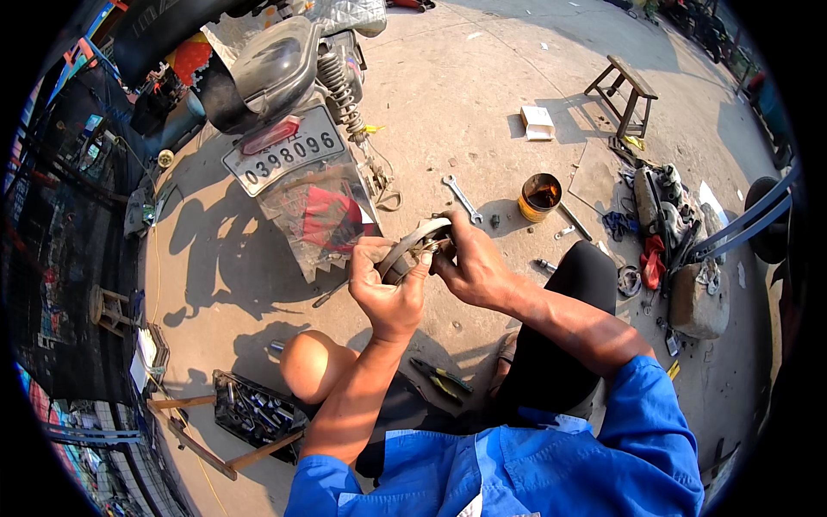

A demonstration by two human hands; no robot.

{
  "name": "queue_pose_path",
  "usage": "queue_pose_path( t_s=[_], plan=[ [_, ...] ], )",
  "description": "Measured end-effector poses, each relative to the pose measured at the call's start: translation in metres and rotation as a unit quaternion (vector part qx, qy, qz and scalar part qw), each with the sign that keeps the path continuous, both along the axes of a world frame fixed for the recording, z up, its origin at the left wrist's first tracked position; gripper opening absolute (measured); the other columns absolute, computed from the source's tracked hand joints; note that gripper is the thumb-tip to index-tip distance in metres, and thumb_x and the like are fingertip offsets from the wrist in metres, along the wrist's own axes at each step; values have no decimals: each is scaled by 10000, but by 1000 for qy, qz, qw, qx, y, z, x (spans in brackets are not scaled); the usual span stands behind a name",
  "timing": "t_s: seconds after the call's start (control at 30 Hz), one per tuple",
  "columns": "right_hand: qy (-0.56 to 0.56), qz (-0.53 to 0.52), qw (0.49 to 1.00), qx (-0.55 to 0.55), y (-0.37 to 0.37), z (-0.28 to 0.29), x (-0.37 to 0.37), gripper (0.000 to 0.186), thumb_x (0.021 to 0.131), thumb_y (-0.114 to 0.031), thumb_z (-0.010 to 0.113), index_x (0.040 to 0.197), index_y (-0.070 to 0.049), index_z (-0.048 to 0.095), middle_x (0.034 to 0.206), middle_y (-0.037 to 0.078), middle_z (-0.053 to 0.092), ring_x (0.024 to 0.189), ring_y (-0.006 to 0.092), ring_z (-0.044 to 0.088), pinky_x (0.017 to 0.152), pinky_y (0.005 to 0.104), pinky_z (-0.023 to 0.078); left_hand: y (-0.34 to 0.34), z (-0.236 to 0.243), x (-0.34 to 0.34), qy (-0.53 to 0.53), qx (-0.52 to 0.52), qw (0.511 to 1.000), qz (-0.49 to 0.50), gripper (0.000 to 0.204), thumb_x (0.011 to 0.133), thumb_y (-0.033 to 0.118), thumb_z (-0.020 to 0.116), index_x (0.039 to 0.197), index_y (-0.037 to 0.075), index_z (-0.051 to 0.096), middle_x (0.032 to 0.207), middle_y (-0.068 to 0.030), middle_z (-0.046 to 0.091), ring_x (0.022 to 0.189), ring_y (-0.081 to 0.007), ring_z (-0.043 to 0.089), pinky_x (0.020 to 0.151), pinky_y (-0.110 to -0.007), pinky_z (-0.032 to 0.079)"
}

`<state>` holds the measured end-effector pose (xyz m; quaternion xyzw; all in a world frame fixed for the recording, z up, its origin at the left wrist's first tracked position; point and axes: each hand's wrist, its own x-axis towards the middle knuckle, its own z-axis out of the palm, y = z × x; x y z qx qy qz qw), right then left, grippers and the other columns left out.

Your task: The person disassembles a motorcycle brake assembly, removes the brake shoes, and cleans the components using a screwdriver and a rag. The person then reassembles the brake shoes into the drum and secures them with a spring.

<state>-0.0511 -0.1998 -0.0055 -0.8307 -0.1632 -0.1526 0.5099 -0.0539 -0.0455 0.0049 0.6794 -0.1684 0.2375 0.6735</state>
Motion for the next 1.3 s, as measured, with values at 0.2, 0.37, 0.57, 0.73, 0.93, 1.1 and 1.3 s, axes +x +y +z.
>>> queue_pose_path(
  t_s=[0.2,0.37,0.57,0.73,0.93,1.1,1.3],
  plan=[
    [5,-44,999,16,5,-1,-3,425,842,-58,691,1182,54,461,820,251,641,770,468,640,661,519,487,-3,0,1,7,-11,1000,-5,343,800,25,829,906,6,504,899,-55,556,768,-115,555,679,-264,474],
    [36,-57,997,37,9,2,-5,395,843,-45,667,1178,47,481,847,261,659,799,474,655,674,520,497,-3,0,5,-18,1,1000,-2,328,806,21,815,923,0,510,924,-63,552,797,-119,553,699,-266,475],
    [43,-73,995,61,13,-4,-4,368,844,-35,653,1163,40,485,849,268,664,817,489,656,683,537,497,-4,0,6,-30,19,999,8,321,807,25,813,928,0,517,921,-59,555,797,-121,556,708,-274,478],
    [39,-78,994,61,15,-7,-3,386,850,-36,648,1186,40,474,863,269,669,826,492,658,695,539,499,-4,-1,6,-8,-5,1000,6,315,807,26,812,928,2,522,920,-58,562,799,-121,560,714,-271,479],
    [34,-72,991,104,17,-6,-5,425,864,-34,642,1238,40,454,934,275,654,880,477,649,731,528,501,-5,2,7,-16,-4,1000,-4,304,808,22,803,937,6,528,935,-56,571,822,-117,557,729,-266,475],
    [-10,-89,996,20,11,3,-3,458,866,-30,652,1266,38,440,1007,284,609,902,484,623,753,530,498,-2,2,10,0,21,1000,-9,283,844,69,768,1012,-20,559,984,-71,597,874,-132,574,775,-287,492],
    [-19,-103,994,-39,12,3,-5,511,859,-35,665,1298,46,417,1045,298,572,924,502,603,767,547,494,3,-8,16,-48,107,993,3,322,908,111,692,1162,-60,592,1016,-81,615,910,-154,592,816,-306,500]
  ],
)
